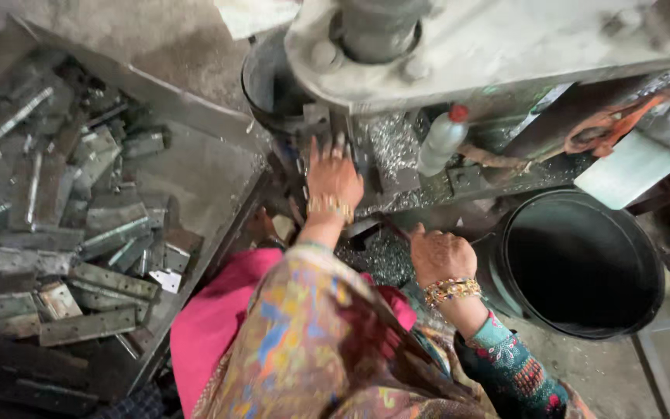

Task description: The person picks up metal hinges from a metal container, places them into a pressing machine, and uses the machine to press each item.

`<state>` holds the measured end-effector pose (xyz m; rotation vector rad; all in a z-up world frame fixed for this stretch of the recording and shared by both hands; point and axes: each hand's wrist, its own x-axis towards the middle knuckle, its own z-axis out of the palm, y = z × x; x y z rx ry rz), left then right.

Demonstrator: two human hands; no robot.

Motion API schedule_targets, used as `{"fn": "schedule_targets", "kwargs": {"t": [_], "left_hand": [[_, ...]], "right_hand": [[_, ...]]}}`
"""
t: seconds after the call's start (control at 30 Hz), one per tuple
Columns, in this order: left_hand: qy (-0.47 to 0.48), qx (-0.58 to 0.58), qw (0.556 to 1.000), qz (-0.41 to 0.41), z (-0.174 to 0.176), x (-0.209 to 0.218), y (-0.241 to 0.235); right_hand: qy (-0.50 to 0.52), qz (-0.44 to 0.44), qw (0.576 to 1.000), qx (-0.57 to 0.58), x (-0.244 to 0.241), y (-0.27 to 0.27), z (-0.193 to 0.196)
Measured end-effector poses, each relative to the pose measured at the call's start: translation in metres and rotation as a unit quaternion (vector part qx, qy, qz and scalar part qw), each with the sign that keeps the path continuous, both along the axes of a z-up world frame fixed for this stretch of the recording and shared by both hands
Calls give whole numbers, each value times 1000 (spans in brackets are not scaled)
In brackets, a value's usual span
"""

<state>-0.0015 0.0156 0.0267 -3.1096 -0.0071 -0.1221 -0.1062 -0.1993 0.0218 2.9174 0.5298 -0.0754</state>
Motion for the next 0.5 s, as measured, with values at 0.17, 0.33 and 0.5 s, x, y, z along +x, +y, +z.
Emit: {"fn": "schedule_targets", "kwargs": {"t": [0.17,0.33,0.5], "left_hand": [[-92,-4,993,-71,-39,-78,-6],[-172,-49,967,-180,-50,-66,11],[-270,-6,958,-95,-20,-26,-32]], "right_hand": [[-5,-13,999,30,3,9,11],[-23,-18,999,37,1,8,6],[-5,-22,999,36,5,8,3]]}}
